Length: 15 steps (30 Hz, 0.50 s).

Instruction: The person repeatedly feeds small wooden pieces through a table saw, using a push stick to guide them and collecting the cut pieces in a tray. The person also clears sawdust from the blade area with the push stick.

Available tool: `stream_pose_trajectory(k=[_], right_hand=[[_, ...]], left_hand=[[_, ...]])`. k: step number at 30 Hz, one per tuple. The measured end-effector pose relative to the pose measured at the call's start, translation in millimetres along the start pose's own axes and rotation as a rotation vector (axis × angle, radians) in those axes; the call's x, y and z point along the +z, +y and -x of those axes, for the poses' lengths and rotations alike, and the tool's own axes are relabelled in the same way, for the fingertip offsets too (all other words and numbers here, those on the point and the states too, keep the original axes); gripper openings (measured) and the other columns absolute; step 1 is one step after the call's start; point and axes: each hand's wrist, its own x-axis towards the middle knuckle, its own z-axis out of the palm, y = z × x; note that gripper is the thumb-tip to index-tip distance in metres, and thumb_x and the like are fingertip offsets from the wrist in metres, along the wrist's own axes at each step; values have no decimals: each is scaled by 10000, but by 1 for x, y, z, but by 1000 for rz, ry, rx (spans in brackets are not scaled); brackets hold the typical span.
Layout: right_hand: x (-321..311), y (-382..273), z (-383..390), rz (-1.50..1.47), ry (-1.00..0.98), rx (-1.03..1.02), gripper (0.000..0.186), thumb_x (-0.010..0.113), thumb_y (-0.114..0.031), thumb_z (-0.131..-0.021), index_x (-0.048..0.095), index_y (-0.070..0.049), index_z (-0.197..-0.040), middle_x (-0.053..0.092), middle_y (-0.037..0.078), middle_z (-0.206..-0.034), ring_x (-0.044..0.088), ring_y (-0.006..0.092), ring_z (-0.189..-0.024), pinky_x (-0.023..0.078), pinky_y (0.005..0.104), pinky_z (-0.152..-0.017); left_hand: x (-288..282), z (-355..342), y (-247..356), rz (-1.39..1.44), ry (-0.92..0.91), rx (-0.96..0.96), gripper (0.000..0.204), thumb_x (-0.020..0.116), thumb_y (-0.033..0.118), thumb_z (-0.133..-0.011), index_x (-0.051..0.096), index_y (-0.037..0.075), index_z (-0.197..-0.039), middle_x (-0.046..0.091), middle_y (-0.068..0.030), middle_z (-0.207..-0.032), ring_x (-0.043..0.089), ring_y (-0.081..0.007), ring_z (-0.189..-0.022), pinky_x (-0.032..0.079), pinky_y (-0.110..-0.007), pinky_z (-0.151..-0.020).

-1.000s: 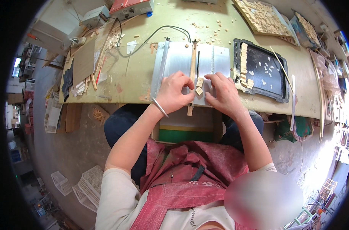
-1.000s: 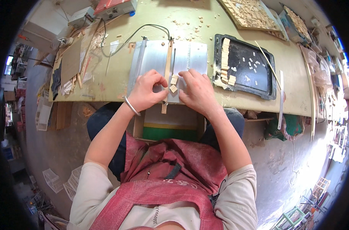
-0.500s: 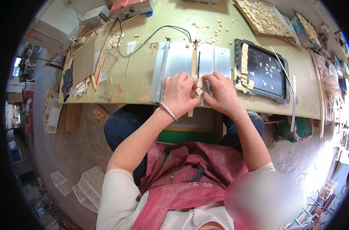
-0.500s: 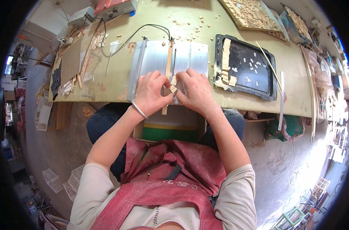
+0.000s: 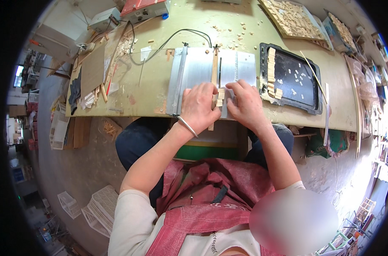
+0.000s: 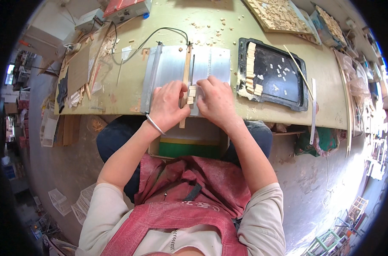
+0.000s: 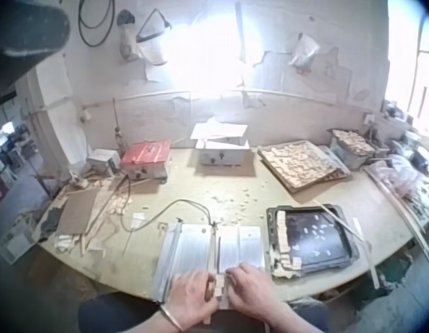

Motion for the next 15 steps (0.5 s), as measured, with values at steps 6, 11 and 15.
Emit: stream_pose_trajectory(k=[6,11,15], right_hand=[[12,-1,3,13,30,-2,195,688,-100,-821,694,-56,-1011,639,116,-948,638,349,-925,473,446,-822],[16,1,4,20,97,-13,123,697,-93,-827,671,-71,-945,623,118,-902,633,352,-853,465,447,-775],[22,-3,4,75,65,-68,100,707,-103,-828,625,-77,-880,606,111,-880,622,344,-838,452,455,-751]], left_hand=[[2,-2,-1,-2,-23,-46,439,744,151,-735,565,80,-1129,641,-80,-929,648,-295,-936,435,-440,-861],[3,-3,-5,6,-20,-38,474,749,162,-735,566,82,-1165,649,-87,-954,650,-298,-961,442,-447,-870],[4,-6,-5,-2,-13,-17,495,752,169,-732,568,83,-1183,654,-98,-985,653,-306,-996,442,-454,-873]])
